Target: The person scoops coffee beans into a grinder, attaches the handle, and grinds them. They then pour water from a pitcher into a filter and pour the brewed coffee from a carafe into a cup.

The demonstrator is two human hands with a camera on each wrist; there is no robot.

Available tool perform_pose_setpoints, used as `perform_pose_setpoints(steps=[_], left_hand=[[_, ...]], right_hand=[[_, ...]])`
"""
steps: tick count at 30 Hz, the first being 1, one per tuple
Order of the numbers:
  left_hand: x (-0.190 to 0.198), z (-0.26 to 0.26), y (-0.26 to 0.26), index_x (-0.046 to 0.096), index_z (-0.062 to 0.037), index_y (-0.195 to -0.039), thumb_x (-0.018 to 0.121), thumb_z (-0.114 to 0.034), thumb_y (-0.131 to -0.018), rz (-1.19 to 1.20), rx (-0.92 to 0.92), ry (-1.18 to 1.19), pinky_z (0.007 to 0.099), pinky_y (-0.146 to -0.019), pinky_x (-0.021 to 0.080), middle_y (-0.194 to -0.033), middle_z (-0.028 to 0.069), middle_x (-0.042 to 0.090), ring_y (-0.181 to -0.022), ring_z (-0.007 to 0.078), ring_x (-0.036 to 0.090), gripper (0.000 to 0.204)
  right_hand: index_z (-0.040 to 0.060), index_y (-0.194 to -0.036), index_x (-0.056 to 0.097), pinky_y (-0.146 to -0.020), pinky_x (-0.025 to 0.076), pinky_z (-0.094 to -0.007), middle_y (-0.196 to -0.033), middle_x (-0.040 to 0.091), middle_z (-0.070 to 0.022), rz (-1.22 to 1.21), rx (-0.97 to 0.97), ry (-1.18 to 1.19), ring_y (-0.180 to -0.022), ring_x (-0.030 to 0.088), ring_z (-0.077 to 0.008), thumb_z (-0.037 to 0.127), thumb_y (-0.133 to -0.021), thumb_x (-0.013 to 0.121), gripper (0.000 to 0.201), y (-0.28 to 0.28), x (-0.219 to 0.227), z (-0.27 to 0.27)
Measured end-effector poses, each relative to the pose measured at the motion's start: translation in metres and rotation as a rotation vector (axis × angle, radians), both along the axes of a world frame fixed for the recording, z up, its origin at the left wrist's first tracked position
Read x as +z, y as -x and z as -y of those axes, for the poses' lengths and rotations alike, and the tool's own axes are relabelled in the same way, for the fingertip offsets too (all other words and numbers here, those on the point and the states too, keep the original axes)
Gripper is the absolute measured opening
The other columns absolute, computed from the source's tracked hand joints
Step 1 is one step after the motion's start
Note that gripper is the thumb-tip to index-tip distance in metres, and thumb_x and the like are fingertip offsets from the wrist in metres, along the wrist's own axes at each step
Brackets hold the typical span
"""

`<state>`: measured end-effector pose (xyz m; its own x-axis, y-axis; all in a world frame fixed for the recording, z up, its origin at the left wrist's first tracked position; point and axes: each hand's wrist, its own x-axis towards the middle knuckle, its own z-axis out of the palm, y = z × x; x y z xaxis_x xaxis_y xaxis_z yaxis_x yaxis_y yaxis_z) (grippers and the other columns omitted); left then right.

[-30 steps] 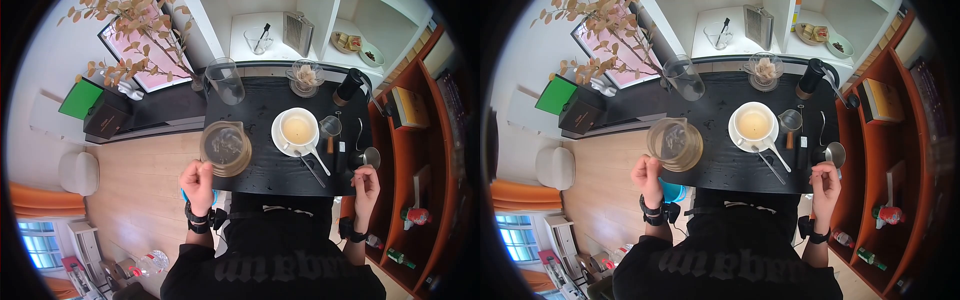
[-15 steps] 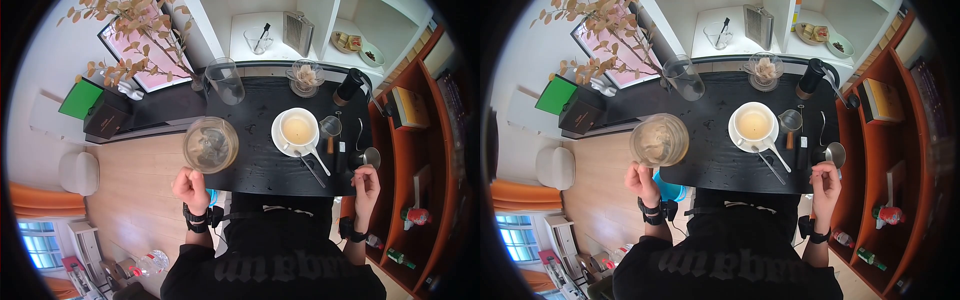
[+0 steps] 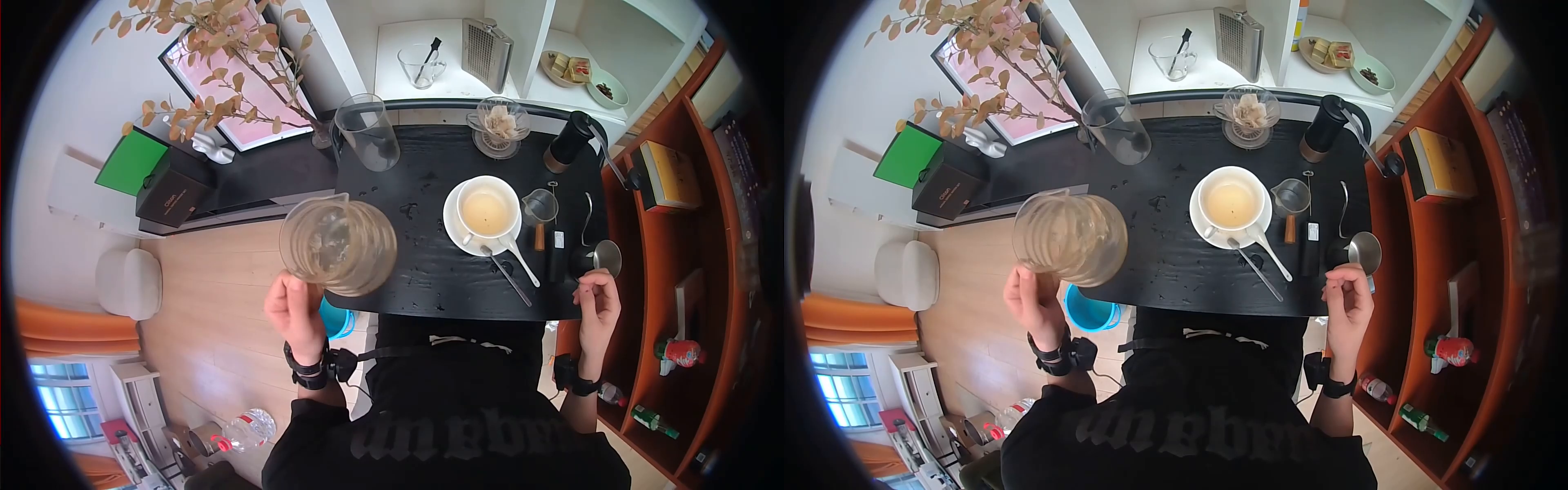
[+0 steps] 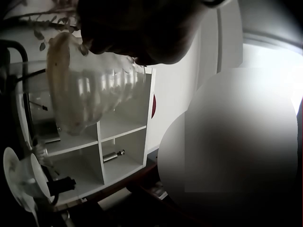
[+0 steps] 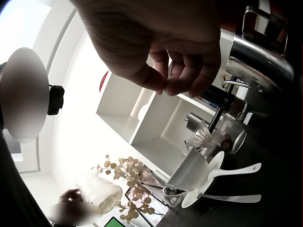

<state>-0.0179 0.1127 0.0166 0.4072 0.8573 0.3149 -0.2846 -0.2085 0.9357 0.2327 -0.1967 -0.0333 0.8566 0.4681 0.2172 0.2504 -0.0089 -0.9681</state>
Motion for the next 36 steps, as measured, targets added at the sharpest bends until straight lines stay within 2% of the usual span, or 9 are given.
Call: perform_pose_setpoints(steps=[3, 6, 10, 11, 15, 18, 24, 29, 36], left_hand=[[-0.012, -0.001, 0.009, 0.046, -0.0060, -0.076, 0.059, -0.012, -0.098, -0.212, 0.105, -0.435, 0.0218, -0.053, 0.026, -0.057, -0.0038, 0.042, -0.053, 0.0028, 0.033, 0.027], [-0.009, 0.002, 0.006, 0.046, -0.0067, -0.076, 0.057, -0.014, -0.099, -0.033, 0.057, -0.176, 0.0224, -0.052, 0.024, -0.058, -0.0060, 0.041, -0.051, 0.0034, 0.031, 0.027], [0.012, -0.010, 0.011, 0.043, -0.0092, -0.074, 0.048, -0.019, -0.104, 0.337, -0.303, 0.580, 0.0258, -0.049, 0.021, -0.056, -0.0062, 0.032, -0.048, 0.0059, 0.024, 0.032], [0.013, -0.012, 0.012, 0.042, -0.0102, -0.072, 0.047, -0.020, -0.105, 0.327, -0.341, 0.628, 0.0264, -0.049, 0.021, -0.057, -0.0063, 0.029, -0.048, 0.0062, 0.023, 0.034], [0.010, 0.003, 0.005, 0.042, -0.0085, -0.073, 0.051, -0.017, -0.103, 0.006, -0.201, 0.125, 0.0263, -0.050, 0.021, -0.056, -0.0062, 0.032, -0.050, 0.0053, 0.025, 0.033], [-0.012, 0.007, 0.003, 0.042, -0.0084, -0.073, 0.052, -0.018, -0.103, -0.194, 0.074, -0.385, 0.0270, -0.049, 0.020, -0.057, -0.0059, 0.033, -0.050, 0.0056, 0.025, 0.033], [-0.020, -0.012, -0.025, 0.040, -0.0092, -0.071, 0.047, -0.016, -0.104, 0.240, -0.238, 0.302, 0.0277, -0.048, 0.018, -0.056, -0.0066, 0.030, -0.049, 0.0054, 0.024, 0.034], [-0.030, -0.037, -0.057, 0.043, -0.0095, -0.063, 0.059, -0.014, -0.100, -0.362, -0.317, 0.036, 0.0231, -0.049, 0.022, -0.060, -0.0099, 0.038, -0.057, 0.0003, 0.029, 0.040], [-0.004, -0.066, -0.116, 0.040, -0.0063, -0.060, 0.062, -0.019, -0.099, -0.653, -0.561, -0.220, 0.0258, -0.047, 0.023, -0.057, -0.0101, 0.033, -0.056, 0.0015, 0.027, 0.047]], right_hand=[[0.0030, -0.099, 0.060, -0.065, 0.043, -0.0204, -0.095, 0.053, -0.0019, -0.003, 0.000, 0.004, -0.073, 0.052, -0.0064, -0.002, -0.096, 0.055, 0.007, 0.000, 0.000, 0.000], [0.0030, -0.099, 0.060, -0.064, 0.042, -0.0204, -0.096, 0.053, -0.0021, -0.004, 0.004, -0.001, -0.072, 0.052, -0.0065, -0.003, -0.096, 0.055, 0.008, 0.000, -0.001, 0.000], [0.0029, -0.099, 0.060, -0.064, 0.042, -0.0204, -0.096, 0.053, -0.0022, 0.000, 0.003, 0.001, -0.072, 0.052, -0.0064, -0.003, -0.096, 0.055, 0.008, 0.001, 0.001, 0.001], [0.0029, -0.099, 0.060, -0.064, 0.042, -0.0203, -0.096, 0.053, -0.0022, 0.000, 0.003, -0.002, -0.072, 0.052, -0.0064, -0.003, -0.096, 0.055, 0.008, 0.001, 0.001, 0.001], [0.0029, -0.098, 0.060, -0.064, 0.042, -0.0202, -0.095, 0.053, -0.0020, -0.008, -0.001, -0.004, -0.072, 0.052, -0.0064, -0.003, -0.096, 0.055, 0.008, 0.001, 0.000, 0.001], [0.0031, -0.098, 0.060, -0.064, 0.042, -0.0199, -0.095, 0.053, -0.0018, -0.011, 0.003, -0.003, -0.072, 0.051, -0.0062, -0.003, -0.096, 0.055, 0.008, 0.001, 0.000, 0.002], [0.0035, -0.099, 0.060, -0.064, 0.040, -0.0193, -0.093, 0.052, -0.0010, -0.011, 0.038, -0.028, -0.072, 0.049, -0.0055, -0.004, -0.095, 0.055, 0.010, 0.002, 0.001, -0.003], [0.0027, -0.099, 0.061, -0.065, 0.039, -0.0196, -0.093, 0.052, -0.0012, -0.019, 0.014, -0.048, -0.072, 0.048, -0.0054, -0.005, -0.094, 0.054, 0.011, 0.005, 0.004, -0.001], [0.0026, -0.098, 0.061, -0.067, 0.039, -0.0200, -0.092, 0.052, -0.0011, -0.008, -0.054, -0.041, -0.072, 0.049, -0.0057, -0.005, -0.093, 0.055, 0.011, 0.013, 0.006, 0.011]])
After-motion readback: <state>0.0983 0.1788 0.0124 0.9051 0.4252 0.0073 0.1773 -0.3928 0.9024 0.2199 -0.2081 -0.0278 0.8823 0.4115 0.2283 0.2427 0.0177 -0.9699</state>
